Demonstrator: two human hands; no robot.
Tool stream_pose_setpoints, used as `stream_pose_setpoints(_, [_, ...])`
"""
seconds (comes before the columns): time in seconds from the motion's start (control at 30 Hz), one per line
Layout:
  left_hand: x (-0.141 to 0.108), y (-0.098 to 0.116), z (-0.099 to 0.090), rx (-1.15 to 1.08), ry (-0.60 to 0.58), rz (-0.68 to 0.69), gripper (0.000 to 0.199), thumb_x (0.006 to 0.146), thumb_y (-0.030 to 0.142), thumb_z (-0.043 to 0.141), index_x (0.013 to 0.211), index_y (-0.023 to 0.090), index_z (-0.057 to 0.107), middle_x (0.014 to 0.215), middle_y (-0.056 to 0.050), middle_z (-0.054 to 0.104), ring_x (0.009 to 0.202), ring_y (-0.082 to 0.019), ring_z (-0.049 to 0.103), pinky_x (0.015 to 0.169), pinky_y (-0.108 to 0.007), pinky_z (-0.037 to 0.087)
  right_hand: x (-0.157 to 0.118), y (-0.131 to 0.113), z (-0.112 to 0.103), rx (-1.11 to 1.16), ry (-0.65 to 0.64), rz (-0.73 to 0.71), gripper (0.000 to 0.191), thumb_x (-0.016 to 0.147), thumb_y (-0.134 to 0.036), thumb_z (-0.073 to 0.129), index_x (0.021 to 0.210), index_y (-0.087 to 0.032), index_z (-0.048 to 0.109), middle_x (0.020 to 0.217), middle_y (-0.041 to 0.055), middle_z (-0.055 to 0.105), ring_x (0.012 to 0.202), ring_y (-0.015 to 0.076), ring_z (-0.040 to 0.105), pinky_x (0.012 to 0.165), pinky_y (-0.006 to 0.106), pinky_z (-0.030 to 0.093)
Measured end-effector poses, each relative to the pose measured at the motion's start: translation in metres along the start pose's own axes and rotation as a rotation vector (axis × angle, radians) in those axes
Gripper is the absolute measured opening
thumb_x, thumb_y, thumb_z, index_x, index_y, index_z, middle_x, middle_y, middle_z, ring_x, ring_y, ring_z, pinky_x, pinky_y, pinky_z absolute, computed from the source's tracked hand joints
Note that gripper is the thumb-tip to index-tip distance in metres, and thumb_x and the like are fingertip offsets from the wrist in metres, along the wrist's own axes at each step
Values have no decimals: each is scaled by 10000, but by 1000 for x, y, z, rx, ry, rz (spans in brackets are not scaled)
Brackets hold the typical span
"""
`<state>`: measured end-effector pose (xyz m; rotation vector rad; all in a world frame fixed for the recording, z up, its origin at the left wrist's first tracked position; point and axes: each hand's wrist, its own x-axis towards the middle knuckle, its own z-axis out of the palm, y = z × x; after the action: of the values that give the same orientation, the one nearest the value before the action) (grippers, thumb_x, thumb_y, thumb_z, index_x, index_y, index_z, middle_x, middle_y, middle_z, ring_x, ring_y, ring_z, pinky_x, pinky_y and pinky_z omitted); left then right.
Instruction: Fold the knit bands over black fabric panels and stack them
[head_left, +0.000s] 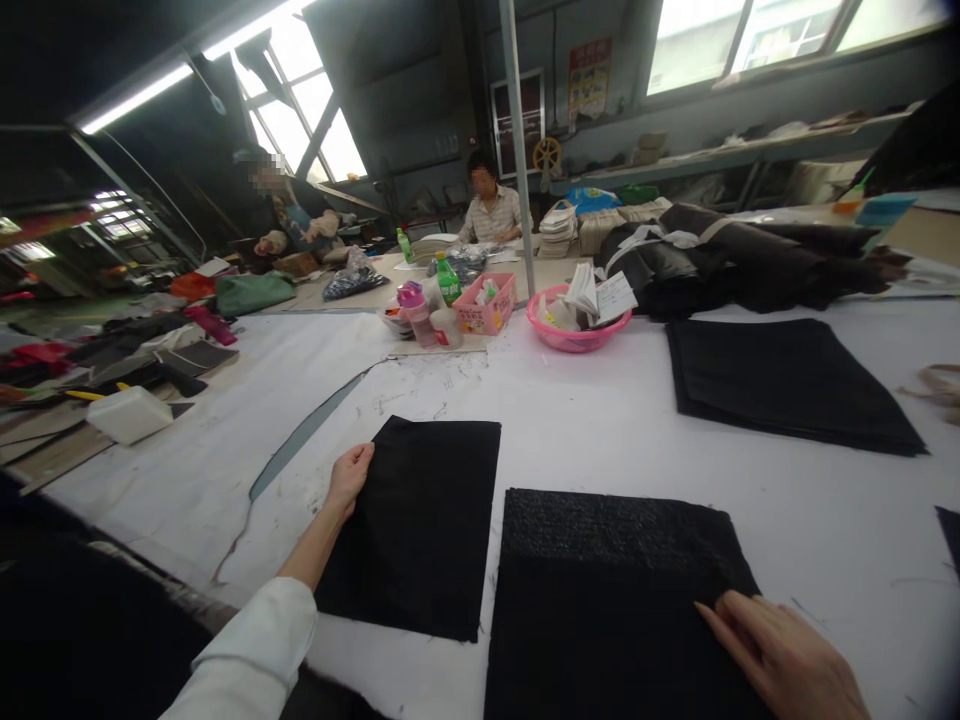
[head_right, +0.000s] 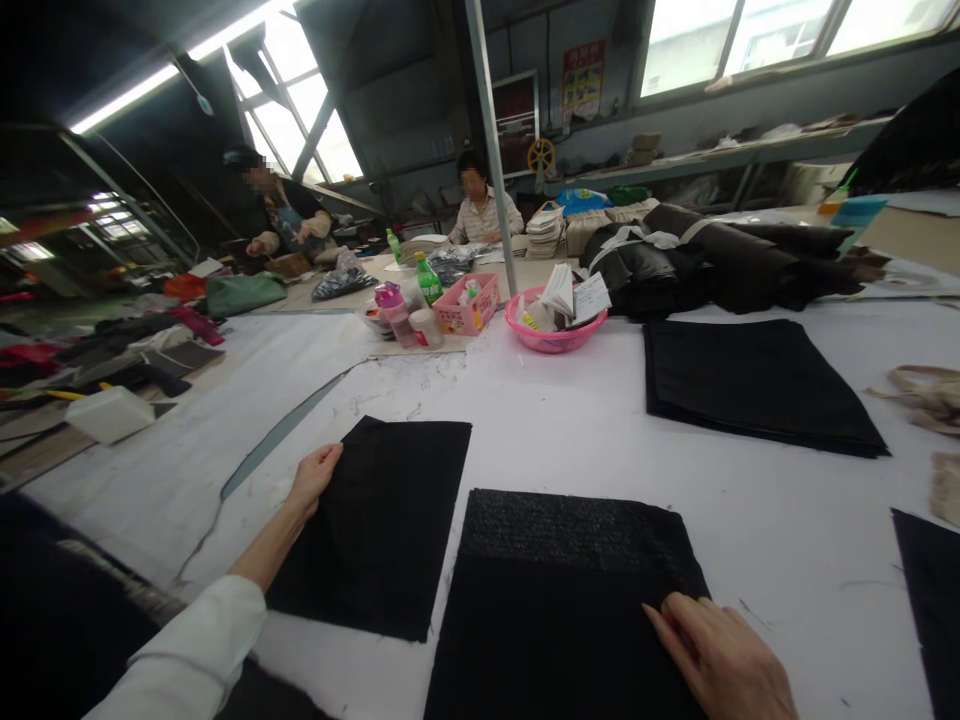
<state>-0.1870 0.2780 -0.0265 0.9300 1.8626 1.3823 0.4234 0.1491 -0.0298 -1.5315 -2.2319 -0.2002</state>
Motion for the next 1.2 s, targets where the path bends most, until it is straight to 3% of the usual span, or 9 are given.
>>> stream_pose_setpoints(0.3, [-7, 8, -10, 68, -92, -148, 560, 611, 638, 729, 868, 144, 670, 730, -36, 703, 692, -185, 647, 630, -265, 492, 1, 1, -2, 2, 0, -19, 424, 950, -510, 453, 641, -224, 498, 572, -18, 471, 519, 127, 465, 578, 299, 332])
stream_pose_setpoints(0.47, [-33, 27, -36, 156, -239, -258, 534, 608, 636, 762, 765, 141, 633, 704, -47, 685, 616, -166, 617, 561, -249, 460, 0, 2, 0, 12, 8, -6, 424, 944, -518, 458, 645, -224, 517, 579, -11, 484, 534, 134, 468, 594, 306, 331])
stream_pose_setpoints(0.6, [-57, 32, -61, 264, -299, -326, 503, 579, 594, 800, 745, 159, 610, 579, 11, 600, 493, -132, 528, 449, -210, 344, 1, -1, -2, 22, -15, 10, 412, 942, -527, 465, 677, -222, 544, 597, -10, 497, 551, 134, 473, 610, 302, 333])
stream_pose_setpoints(0.7, [-67, 23, -70, 308, -296, -313, 489, 555, 579, 809, 678, 171, 568, 554, 33, 564, 501, -120, 506, 465, -204, 335, 2, -2, -4, 25, -39, 33, 431, 944, -537, 453, 667, -219, 543, 592, -5, 495, 557, 136, 469, 614, 300, 331])
stream_pose_setpoints(0.9, [-73, -1, -71, 357, -202, -240, 505, 552, 644, 739, 647, 184, 553, 538, 31, 555, 513, -141, 504, 485, -227, 341, 1, 0, -4, 19, -76, 41, 437, 937, -546, 450, 662, -222, 552, 589, 7, 514, 553, 138, 464, 599, 298, 333])
stream_pose_setpoints(1.2, [-75, -1, -71, 363, -195, -234, 480, 563, 636, 724, 652, 197, 555, 546, 17, 583, 506, -159, 526, 491, -246, 373, -1, 1, -1, 9, -81, 35, 432, 932, -548, 463, 658, -223, 537, 590, -8, 485, 563, 143, 463, 623, 307, 326])
